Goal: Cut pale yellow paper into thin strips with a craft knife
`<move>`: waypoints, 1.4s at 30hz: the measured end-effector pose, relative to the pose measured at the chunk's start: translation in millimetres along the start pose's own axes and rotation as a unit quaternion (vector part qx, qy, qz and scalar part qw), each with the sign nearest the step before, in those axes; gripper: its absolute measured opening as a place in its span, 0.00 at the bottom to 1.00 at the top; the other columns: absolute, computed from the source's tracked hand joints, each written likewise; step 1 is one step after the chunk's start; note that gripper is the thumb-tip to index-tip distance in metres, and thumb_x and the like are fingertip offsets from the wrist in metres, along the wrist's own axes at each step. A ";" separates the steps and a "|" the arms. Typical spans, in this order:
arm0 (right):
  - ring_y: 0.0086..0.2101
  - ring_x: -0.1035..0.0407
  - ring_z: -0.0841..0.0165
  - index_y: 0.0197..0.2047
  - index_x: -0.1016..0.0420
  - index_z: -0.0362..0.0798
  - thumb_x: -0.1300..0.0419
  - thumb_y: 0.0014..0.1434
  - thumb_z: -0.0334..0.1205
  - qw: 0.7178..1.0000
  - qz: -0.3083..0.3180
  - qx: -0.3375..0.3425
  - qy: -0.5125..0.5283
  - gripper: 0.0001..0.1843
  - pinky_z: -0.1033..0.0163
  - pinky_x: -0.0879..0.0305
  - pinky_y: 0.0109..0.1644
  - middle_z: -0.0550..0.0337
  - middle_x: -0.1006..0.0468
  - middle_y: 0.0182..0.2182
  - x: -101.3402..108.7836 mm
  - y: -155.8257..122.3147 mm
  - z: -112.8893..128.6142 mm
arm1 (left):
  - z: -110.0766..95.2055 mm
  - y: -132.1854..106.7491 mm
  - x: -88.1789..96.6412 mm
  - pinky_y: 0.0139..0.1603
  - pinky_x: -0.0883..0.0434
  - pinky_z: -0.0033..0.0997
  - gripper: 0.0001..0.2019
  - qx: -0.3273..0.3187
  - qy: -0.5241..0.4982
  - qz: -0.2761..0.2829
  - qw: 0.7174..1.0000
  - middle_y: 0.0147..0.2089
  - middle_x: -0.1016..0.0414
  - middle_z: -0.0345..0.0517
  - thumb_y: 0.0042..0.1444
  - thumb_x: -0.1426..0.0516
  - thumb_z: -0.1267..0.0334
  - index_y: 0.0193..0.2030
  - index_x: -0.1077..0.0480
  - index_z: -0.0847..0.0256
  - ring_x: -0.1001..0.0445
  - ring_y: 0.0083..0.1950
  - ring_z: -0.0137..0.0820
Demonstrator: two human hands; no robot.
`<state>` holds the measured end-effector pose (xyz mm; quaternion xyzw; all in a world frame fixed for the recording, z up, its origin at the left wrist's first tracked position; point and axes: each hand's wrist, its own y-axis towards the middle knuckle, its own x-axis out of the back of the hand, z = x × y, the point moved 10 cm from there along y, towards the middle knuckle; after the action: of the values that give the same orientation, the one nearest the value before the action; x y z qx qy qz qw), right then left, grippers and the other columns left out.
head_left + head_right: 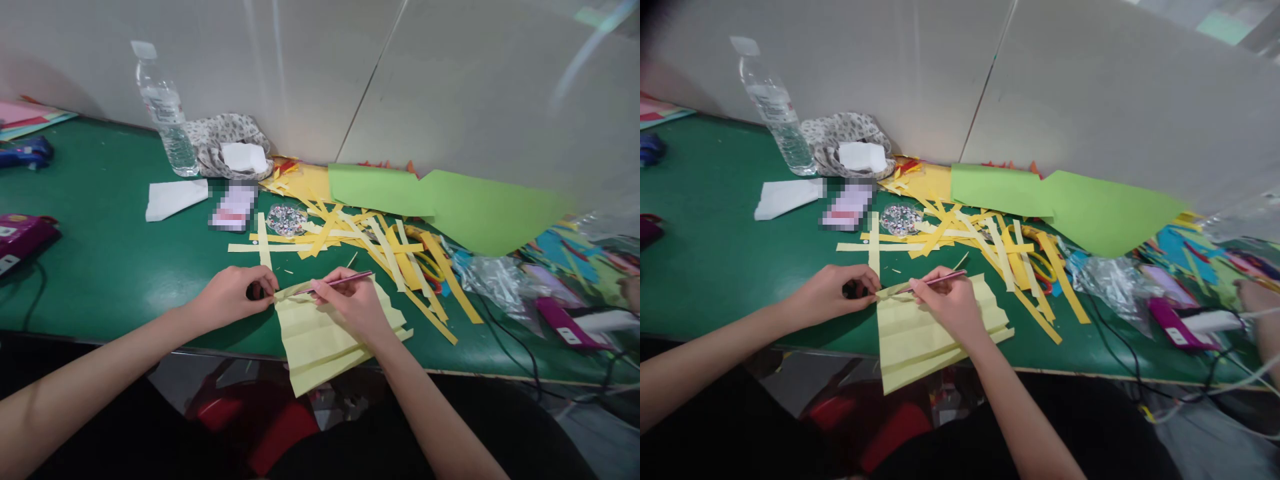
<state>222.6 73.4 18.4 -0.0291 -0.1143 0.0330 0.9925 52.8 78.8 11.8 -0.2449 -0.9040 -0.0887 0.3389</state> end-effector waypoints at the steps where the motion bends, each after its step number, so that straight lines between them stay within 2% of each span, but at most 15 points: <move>1: 0.23 0.28 0.70 0.26 0.29 0.47 0.32 0.49 0.48 1.000 -0.005 -0.001 0.000 0.15 0.64 0.30 0.30 0.61 0.23 0.20 2.6 0.2 -0.7 | 0.2 0.0 -0.1 0.32 0.35 0.24 0.05 0.000 0.001 0.000 1.000 0.33 0.22 0.37 0.52 0.44 0.64 0.37 0.31 0.58 0.26 0.33 0.27; 12: 0.23 0.28 0.71 0.26 0.29 0.47 0.31 0.48 0.49 0.999 -0.013 -0.014 0.026 0.16 0.66 0.29 0.29 0.61 0.23 0.21 10.8 2.0 -8.0 | -1.1 -0.3 -0.4 0.31 0.35 0.24 0.04 0.000 0.000 0.005 1.000 0.32 0.23 0.37 0.52 0.44 0.64 0.36 0.31 0.58 0.27 0.32 0.27; 20: 0.22 0.29 0.70 0.24 0.28 0.45 0.30 0.46 0.49 0.997 -0.074 -0.003 -0.001 0.17 0.66 0.30 0.27 0.58 0.23 0.20 47.1 6.5 -5.6 | 1.4 -0.1 -0.3 0.30 0.35 0.23 0.05 -0.001 0.004 -0.003 1.000 0.30 0.24 0.37 0.53 0.44 0.63 0.36 0.30 0.58 0.27 0.30 0.26; 23: 0.21 0.30 0.70 0.23 0.28 0.45 0.30 0.46 0.50 0.997 -0.083 0.003 -0.008 0.18 0.65 0.30 0.26 0.59 0.24 0.19 54.5 7.9 -2.5 | 1.1 -0.3 -0.6 0.29 0.36 0.24 0.05 0.004 0.025 -0.007 1.000 0.29 0.24 0.37 0.53 0.44 0.62 0.36 0.29 0.57 0.28 0.29 0.27; 29: 0.21 0.31 0.70 0.23 0.31 0.47 0.32 0.47 0.51 0.994 -0.097 0.026 -0.043 0.18 0.65 0.33 0.25 0.61 0.25 0.19 53.4 5.3 2.4 | -6.7 6.3 -2.9 0.28 0.40 0.25 0.09 0.015 0.087 -0.018 0.996 0.33 0.23 0.38 0.54 0.44 0.55 0.38 0.26 0.54 0.28 0.30 0.29; 33: 0.21 0.31 0.68 0.22 0.31 0.48 0.34 0.50 0.49 0.988 -0.080 0.078 -0.104 0.16 0.64 0.34 0.26 0.61 0.26 0.18 46.6 0.4 17.6 | -9.4 10.2 -5.3 0.26 0.44 0.25 0.10 0.009 0.111 -0.027 0.993 0.31 0.24 0.39 0.57 0.46 0.56 0.34 0.26 0.56 0.29 0.30 0.29; 37: 0.23 0.29 0.67 0.24 0.27 0.49 0.35 0.52 0.47 0.982 -0.042 0.125 -0.135 0.12 0.62 0.31 0.30 0.61 0.24 0.21 39.3 -7.4 36.4 | -6.5 8.2 -3.6 0.27 0.42 0.25 0.10 0.021 0.065 -0.029 0.997 0.31 0.24 0.39 0.58 0.47 0.57 0.34 0.27 0.57 0.31 0.29 0.28; 40: 0.25 0.27 0.66 0.30 0.24 0.50 0.36 0.54 0.46 0.979 -0.094 0.163 -0.084 0.09 0.60 0.28 0.33 0.60 0.22 0.25 49.3 -17.6 51.7 | -6.3 6.2 3.9 0.26 0.42 0.25 0.13 0.025 -0.004 -0.059 0.998 0.28 0.28 0.38 0.59 0.47 0.53 0.32 0.28 0.58 0.34 0.27 0.27; 42: 0.28 0.25 0.65 0.39 0.24 0.52 0.39 0.58 0.49 0.976 -0.119 0.177 -0.043 0.11 0.58 0.27 0.36 0.57 0.19 0.32 51.3 -24.0 57.2 | -4.9 5.1 10.3 0.25 0.42 0.24 0.15 0.036 -0.068 -0.094 0.993 0.25 0.32 0.37 0.57 0.45 0.49 0.31 0.30 0.59 0.37 0.26 0.26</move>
<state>260.8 56.1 87.1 0.1627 -0.1521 -0.0645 0.9728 51.5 85.6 22.2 -0.1514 -0.9467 -0.0708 0.2755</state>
